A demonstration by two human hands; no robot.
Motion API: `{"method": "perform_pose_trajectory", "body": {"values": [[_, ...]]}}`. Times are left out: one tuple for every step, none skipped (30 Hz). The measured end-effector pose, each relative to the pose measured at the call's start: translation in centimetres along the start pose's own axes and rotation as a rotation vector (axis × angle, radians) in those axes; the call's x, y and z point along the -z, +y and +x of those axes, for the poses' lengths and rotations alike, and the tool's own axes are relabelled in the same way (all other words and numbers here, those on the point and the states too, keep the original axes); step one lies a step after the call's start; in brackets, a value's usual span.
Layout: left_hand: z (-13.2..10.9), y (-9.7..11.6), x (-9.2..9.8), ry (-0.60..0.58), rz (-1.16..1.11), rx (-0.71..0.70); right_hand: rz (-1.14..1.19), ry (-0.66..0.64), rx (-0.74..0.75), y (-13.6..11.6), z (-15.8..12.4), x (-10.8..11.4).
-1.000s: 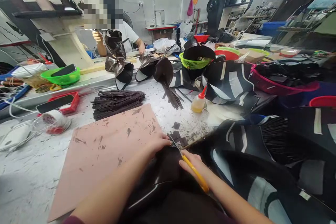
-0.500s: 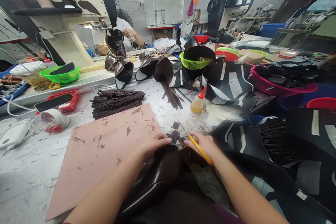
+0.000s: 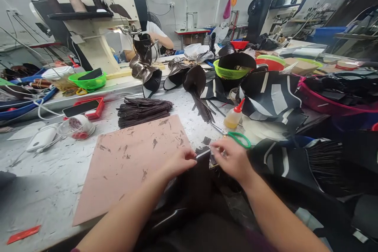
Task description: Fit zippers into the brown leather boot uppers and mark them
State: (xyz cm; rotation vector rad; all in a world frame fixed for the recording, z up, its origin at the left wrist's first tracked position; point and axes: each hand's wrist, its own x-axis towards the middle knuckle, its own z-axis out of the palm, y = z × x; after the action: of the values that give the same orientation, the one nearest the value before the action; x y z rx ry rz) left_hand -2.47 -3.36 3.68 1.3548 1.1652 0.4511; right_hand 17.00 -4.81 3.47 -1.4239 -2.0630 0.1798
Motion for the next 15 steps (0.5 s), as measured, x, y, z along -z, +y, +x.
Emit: {"method": "perform_pose_trajectory", "body": {"values": [[-0.2,0.1,-0.2,0.023,0.043,-0.016,0.114,0.022,0.112,-1.0,-0.3,0.0],[-0.4,0.3,-0.4,0.047,0.088,-0.035,0.193,0.029,0.187,-1.9,-0.6,-0.1],[-0.7,0.5,-0.5,0.07,0.133,-0.058,0.226,0.021,0.211,-2.5,-0.7,-0.2],[-1.1,0.8,-0.7,0.094,0.178,-0.082,0.233,0.01,0.198,-2.9,-0.8,-0.3],[-1.4,0.9,-0.9,0.119,0.222,-0.106,0.232,-0.01,0.165,-3.1,-0.9,-0.4],[-1.8,1.1,-1.1,0.144,0.266,-0.129,0.229,-0.037,0.128,-3.2,-0.9,-0.5],[-2.2,1.2,-1.3,0.17,0.308,-0.149,0.226,-0.069,0.094,-3.3,-0.9,-0.6],[-2.5,1.3,-1.5,0.196,0.347,-0.165,0.218,-0.101,0.067,-3.4,-0.9,-0.5],[-2.8,1.4,-1.7,0.219,0.383,-0.176,0.205,-0.13,0.051,-3.5,-0.9,-0.5],[-3.0,1.4,-1.9,0.24,0.415,-0.181,0.186,-0.157,0.049,-3.6,-0.8,-0.4],[-3.2,1.4,-2.0,0.26,0.443,-0.183,0.161,-0.18,0.058,-3.8,-0.8,-0.4],[-3.3,1.4,-2.1,0.277,0.465,-0.182,0.128,-0.196,0.078,-4.1,-0.9,-0.3],[-3.5,1.4,-2.2,0.292,0.482,-0.18,0.088,-0.204,0.106,-4.4,-0.9,-0.4],[-3.6,1.5,-2.3,0.303,0.495,-0.178,0.039,-0.196,0.136,-4.6,-1.0,-0.4],[-3.7,1.5,-2.2,0.311,0.502,-0.175,-0.012,-0.17,0.165,-4.9,-1.1,-0.5]]}}
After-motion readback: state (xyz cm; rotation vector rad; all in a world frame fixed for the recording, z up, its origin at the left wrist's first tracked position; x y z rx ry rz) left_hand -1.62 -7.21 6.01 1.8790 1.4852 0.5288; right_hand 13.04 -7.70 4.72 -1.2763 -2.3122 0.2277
